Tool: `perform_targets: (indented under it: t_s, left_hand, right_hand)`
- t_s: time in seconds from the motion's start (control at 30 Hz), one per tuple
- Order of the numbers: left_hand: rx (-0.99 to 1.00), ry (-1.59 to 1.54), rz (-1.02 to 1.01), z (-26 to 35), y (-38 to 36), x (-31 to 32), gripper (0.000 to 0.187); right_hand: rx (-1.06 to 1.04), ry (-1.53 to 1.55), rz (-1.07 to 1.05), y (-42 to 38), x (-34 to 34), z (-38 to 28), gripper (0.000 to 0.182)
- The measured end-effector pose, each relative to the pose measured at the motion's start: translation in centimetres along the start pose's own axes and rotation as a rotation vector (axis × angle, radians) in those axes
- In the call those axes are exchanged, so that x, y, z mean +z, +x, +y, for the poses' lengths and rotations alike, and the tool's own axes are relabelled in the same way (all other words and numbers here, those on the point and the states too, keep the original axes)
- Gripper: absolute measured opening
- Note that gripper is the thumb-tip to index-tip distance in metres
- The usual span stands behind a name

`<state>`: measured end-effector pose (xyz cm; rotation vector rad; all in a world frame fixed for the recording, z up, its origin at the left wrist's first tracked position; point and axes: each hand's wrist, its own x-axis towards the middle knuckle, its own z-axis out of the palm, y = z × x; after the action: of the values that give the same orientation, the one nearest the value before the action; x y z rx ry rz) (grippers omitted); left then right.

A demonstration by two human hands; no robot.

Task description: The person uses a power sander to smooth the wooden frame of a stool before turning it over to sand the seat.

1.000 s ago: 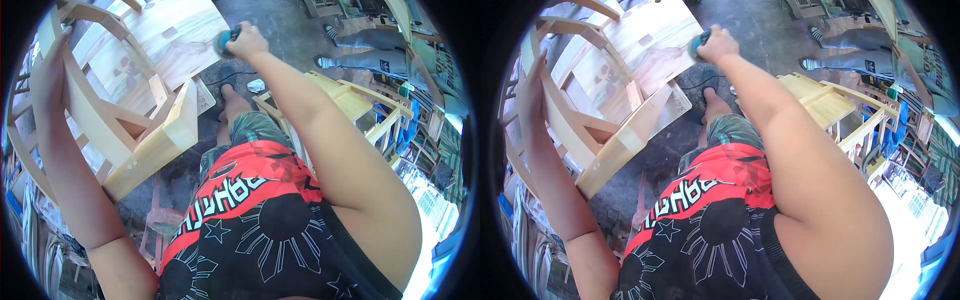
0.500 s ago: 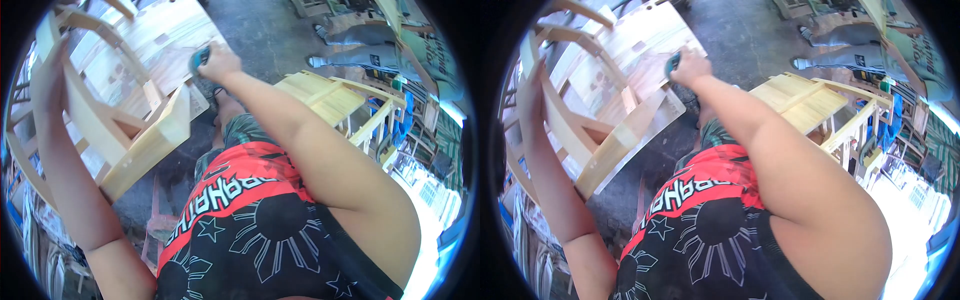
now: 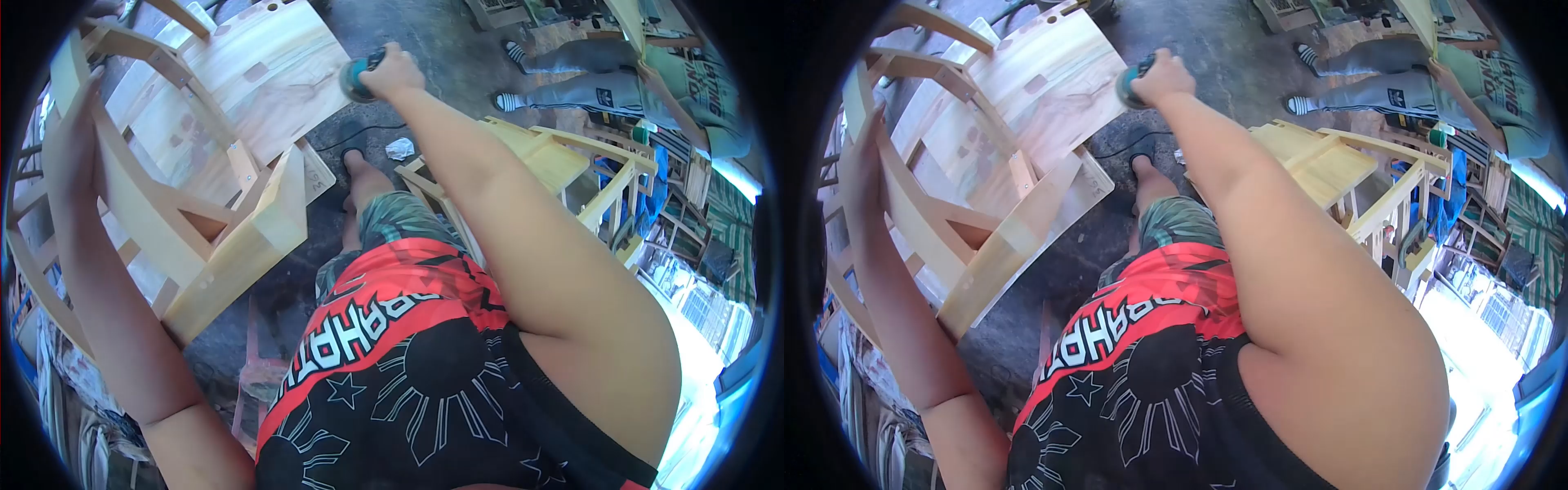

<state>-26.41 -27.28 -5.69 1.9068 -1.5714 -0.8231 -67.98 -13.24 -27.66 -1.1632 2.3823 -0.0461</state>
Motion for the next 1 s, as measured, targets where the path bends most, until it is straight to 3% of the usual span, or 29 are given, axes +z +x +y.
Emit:
perform_targets:
  t_s: [0.1, 0.27, 0.53, 0.7, 0.9, 1.0]
  left_hand:
    - [0.025, 0.036, 0.033, 0.7, -0.2, 0.1, 0.064]
    - [-0.077, 0.041, -0.020, 0.2, 0.5, -0.1, 0.067]
    - [-0.035, 0.033, 0.011, 1.7, -1.1, 0.2, 0.068]
    - [-0.006, -0.057, -0.033, -0.7, 0.7, -0.3, 0.066]
    - [0.017, -0.061, -0.054, -0.8, 0.6, -0.2, 0.062]
    - [0.181, -0.142, 0.057, 2.6, -3.3, 1.2, 0.047]
  right_hand:
    - [0.014, -0.005, -0.018, -0.5, 0.4, 1.1, 0.083]
    - [-0.144, -0.005, -0.049, -5.2, 2.1, -1.0, 0.079]
    - [-0.452, -0.005, -0.142, -8.1, 3.2, -5.2, 0.072]
    - [-0.407, -0.070, -0.090, -4.0, 3.4, -7.5, 0.069]
    - [-0.298, -0.068, 0.004, 0.2, 2.5, -8.9, 0.079]
    - [-0.382, -0.129, -0.051, -0.8, 3.6, -9.7, 0.078]
